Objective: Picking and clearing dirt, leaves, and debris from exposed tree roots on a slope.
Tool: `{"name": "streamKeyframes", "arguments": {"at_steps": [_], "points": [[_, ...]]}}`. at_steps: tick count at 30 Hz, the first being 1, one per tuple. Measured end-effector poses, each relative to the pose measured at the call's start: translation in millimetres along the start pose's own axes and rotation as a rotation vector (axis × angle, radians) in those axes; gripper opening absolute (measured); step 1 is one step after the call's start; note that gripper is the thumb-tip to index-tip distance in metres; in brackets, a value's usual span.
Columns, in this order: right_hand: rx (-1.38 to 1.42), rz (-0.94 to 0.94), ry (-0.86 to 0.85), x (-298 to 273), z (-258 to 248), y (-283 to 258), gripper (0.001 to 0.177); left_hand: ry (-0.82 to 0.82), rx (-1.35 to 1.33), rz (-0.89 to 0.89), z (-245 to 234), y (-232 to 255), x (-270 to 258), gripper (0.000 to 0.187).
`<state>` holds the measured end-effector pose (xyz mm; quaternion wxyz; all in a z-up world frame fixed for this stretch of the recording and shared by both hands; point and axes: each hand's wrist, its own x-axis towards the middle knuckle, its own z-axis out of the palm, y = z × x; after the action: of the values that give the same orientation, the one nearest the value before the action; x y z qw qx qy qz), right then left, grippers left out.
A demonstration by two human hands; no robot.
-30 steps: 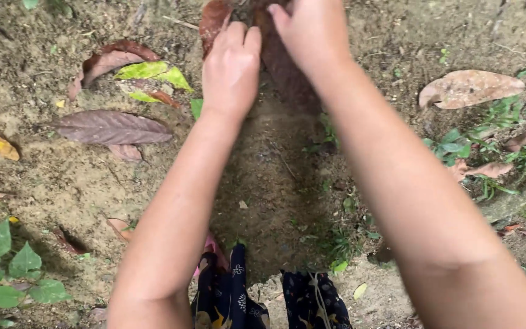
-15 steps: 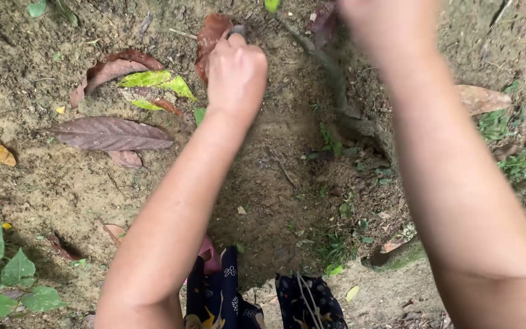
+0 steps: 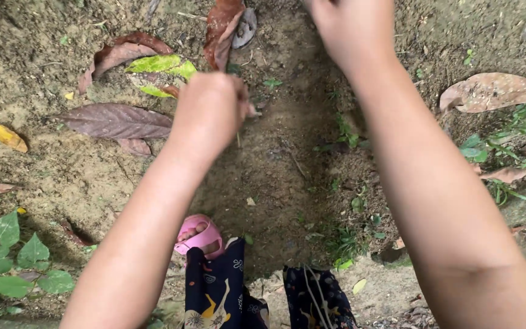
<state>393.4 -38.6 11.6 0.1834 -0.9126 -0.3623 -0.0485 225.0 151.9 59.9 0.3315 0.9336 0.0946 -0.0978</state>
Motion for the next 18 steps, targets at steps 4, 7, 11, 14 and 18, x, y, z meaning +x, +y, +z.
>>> {"name": "streamKeyframes", "arguments": {"at_steps": [4, 7, 11, 14, 18], "points": [[0.269, 0.172, -0.094, -65, -64, -25, 0.016, -0.06, 0.243, 0.016, 20, 20, 2, 0.05], [0.342, 0.366, -0.353, -126, -96, -31, 0.008, 0.172, 0.434, 0.214, 53, 16, 13, 0.045], [0.297, 0.736, -0.788, -190, -135, -40, 0.048, 0.266, 0.629, 0.353, 77, 1, 17, 0.01], [0.475, 0.824, -0.788, -267, -128, -8, 0.054, 0.36, 0.8, 0.295, 78, -20, 17, 0.008], [0.738, 0.88, -0.618, -343, -122, 25, 0.049, 0.491, 0.753, 0.248, 87, -35, 21, 0.007]]}}
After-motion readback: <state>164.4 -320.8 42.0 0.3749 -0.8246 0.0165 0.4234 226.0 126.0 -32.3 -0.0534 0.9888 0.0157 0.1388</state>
